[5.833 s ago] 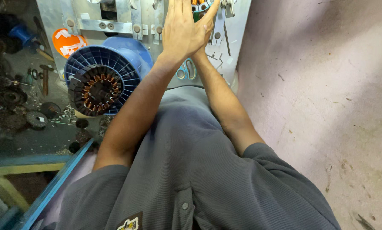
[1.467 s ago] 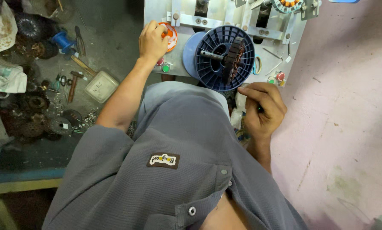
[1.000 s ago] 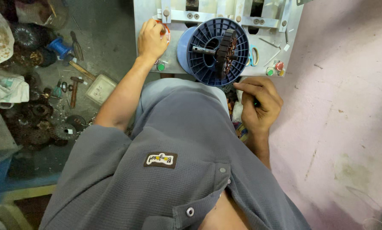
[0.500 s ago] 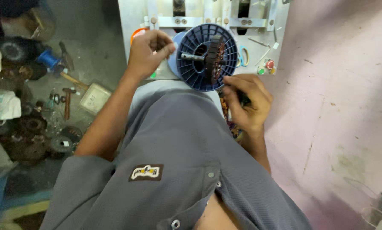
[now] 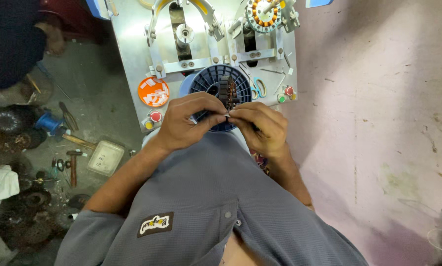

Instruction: The person uses a screwdriver to adjust and secure copper windings on a motor stator held in a blue jig. They repeatedly insert and tighten small white insulating spacers between the windings, rotating the stator to access different sections.

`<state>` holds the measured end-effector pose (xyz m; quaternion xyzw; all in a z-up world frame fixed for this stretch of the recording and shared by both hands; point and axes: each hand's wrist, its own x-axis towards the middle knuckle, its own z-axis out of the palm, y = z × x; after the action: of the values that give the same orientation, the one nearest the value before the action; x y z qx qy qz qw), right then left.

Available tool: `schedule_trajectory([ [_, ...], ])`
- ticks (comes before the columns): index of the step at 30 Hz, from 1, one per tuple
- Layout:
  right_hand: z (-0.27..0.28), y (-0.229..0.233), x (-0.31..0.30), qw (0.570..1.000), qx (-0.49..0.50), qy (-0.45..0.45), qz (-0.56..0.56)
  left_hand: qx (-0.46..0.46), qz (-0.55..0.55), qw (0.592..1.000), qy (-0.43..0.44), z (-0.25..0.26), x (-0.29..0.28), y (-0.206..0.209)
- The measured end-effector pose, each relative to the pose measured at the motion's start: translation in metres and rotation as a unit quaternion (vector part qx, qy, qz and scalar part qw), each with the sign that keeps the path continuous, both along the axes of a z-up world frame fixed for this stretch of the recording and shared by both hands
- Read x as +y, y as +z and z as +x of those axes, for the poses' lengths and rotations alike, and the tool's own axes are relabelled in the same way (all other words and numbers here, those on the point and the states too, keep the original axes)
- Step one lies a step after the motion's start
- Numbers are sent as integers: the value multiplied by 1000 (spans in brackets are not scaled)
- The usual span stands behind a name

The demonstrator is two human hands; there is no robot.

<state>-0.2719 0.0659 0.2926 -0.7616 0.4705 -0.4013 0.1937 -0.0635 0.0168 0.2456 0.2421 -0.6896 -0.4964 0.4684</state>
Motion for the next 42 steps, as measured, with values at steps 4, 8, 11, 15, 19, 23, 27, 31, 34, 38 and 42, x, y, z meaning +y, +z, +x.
schedule_trajectory([
  [4,5,-2,0,1000,-6,-10,20,-9,-31,999,15,0,-4,7],
  [8,10,-8,2,999,-29,-12,31,-21,-29,999,7,-5,-1,7],
  [11,18,-14,7,997,-5,-54,57,-25,-23,999,5,-9,2,2],
  [15,20,-20,12,991,-48,-83,98,-24,19,1000,-2,-11,4,-5],
  [19,16,-21,16,970,-120,-114,176,15,47,999,10,-7,4,-10],
  [23,12,-18,16,958,-174,-98,207,32,43,999,8,-5,4,-12],
  [27,13,-14,12,987,-75,-77,121,36,28,999,25,-5,4,-16],
  [31,20,-11,11,992,-37,-90,77,33,-19,998,46,-5,4,-18],
  [34,27,-13,11,994,-11,-100,35,15,-44,997,64,-8,5,-17],
  [38,29,-17,15,992,-3,-120,36,3,-16,998,54,-9,5,-21],
  [42,23,-19,19,981,-6,-183,63,-3,-33,998,53,-6,-7,-35],
])
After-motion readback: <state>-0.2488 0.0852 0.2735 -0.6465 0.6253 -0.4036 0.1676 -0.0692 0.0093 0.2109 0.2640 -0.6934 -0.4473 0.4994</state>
